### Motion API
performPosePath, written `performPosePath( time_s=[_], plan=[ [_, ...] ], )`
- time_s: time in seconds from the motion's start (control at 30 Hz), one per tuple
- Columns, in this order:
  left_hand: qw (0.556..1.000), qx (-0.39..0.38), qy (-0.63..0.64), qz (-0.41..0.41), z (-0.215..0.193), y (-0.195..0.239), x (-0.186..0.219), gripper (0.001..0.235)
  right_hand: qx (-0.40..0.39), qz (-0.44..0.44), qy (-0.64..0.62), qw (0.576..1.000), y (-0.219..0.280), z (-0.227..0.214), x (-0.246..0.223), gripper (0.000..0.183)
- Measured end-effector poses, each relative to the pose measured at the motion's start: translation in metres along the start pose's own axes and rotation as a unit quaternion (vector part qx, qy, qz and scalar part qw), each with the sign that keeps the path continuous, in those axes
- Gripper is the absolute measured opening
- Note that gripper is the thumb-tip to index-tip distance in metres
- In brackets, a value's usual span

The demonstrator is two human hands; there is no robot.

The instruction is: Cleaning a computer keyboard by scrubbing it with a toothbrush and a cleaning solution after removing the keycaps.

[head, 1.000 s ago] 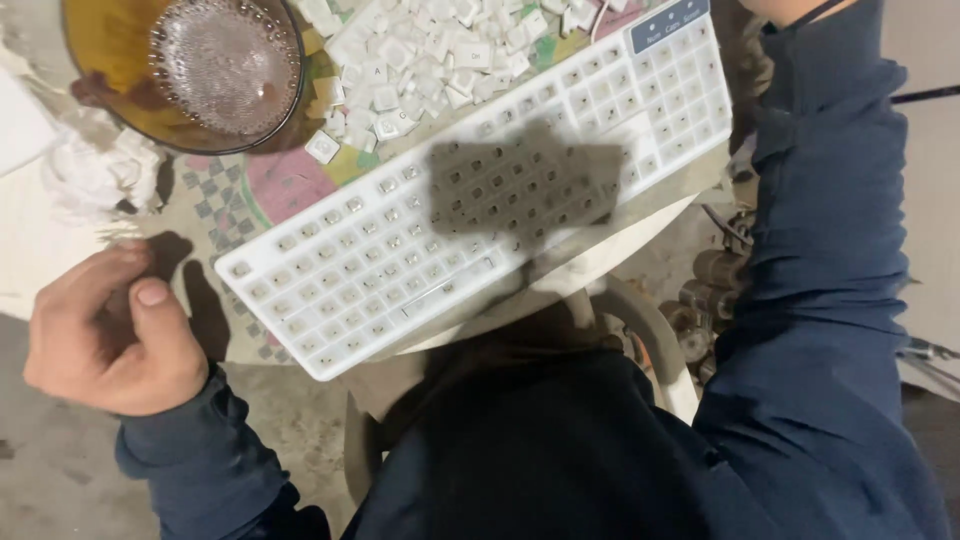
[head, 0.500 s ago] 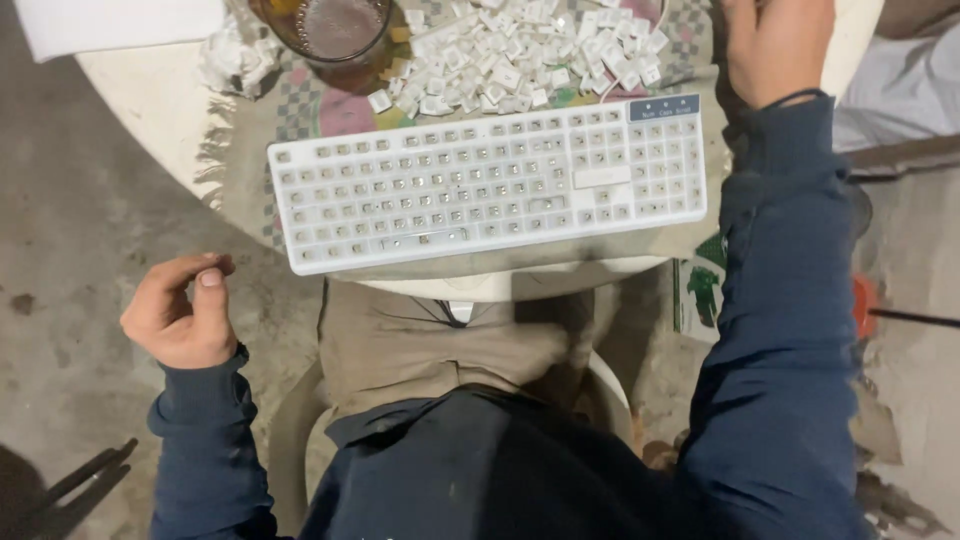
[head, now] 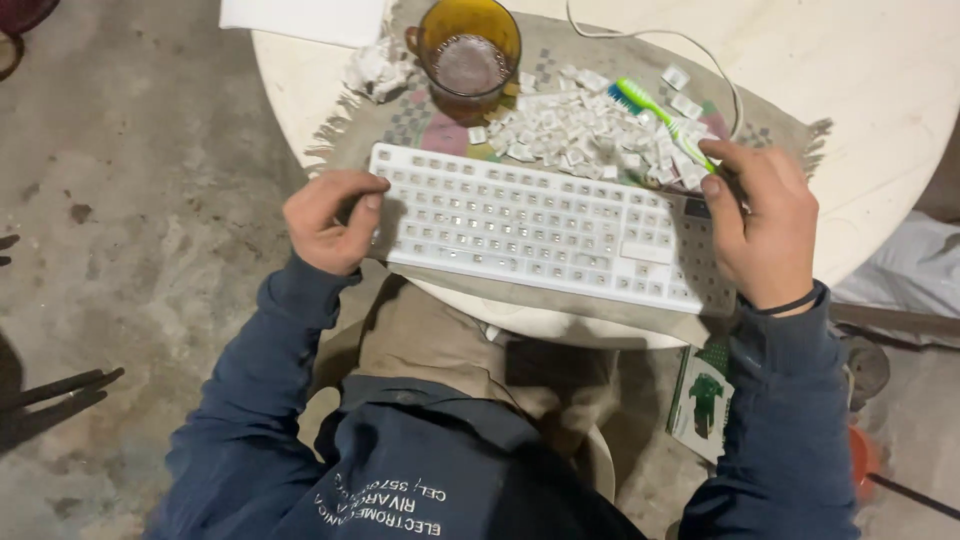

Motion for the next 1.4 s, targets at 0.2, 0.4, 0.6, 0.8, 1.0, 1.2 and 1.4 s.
performPosePath(
  time_s=[0.2, 0.4, 0.6, 0.8, 1.0, 1.2, 1.4],
  plan=[
    [0.999, 0.017, 0.012, 0.026, -0.047, 0.032, -0.017, 0.008, 0.018, -0.112, 0.089, 0.990, -0.073, 0.038, -0.082, 0.023],
    [0.994, 0.058, 0.019, -0.095, -0.089, 0.103, -0.058, 0.007, 0.018, -0.186, 0.229, 0.955, -0.133, 0.093, -0.119, 0.020],
    [0.988, -0.022, 0.051, -0.141, -0.061, 0.166, -0.076, 0.010, -0.073, -0.184, 0.346, 0.917, -0.140, 0.111, -0.142, 0.016],
    [0.959, -0.129, 0.145, -0.207, -0.027, 0.170, -0.086, 0.013, -0.032, -0.186, 0.383, 0.904, -0.149, 0.108, -0.138, 0.015],
    [0.938, -0.121, 0.171, -0.275, -0.020, 0.176, -0.100, 0.012, -0.032, -0.203, 0.340, 0.918, -0.148, 0.110, -0.138, 0.015],
    [0.947, -0.127, 0.147, -0.255, -0.030, 0.163, -0.093, 0.013, -0.088, -0.186, 0.343, 0.917, -0.153, 0.113, -0.129, 0.018],
    [0.990, -0.054, 0.035, -0.125, -0.071, 0.064, -0.072, 0.014, -0.029, -0.197, 0.337, 0.920, -0.149, 0.107, -0.133, 0.015]
  ],
)
Point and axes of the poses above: each hand's wrist, its own y-axis away from the middle knuckle, its own z-axis out of the palm, x = y × z, the point moved 7 cm from there along -y, towards the middle knuckle, and after that the axes turned 8 degrees about y, right-handed, at the moved point
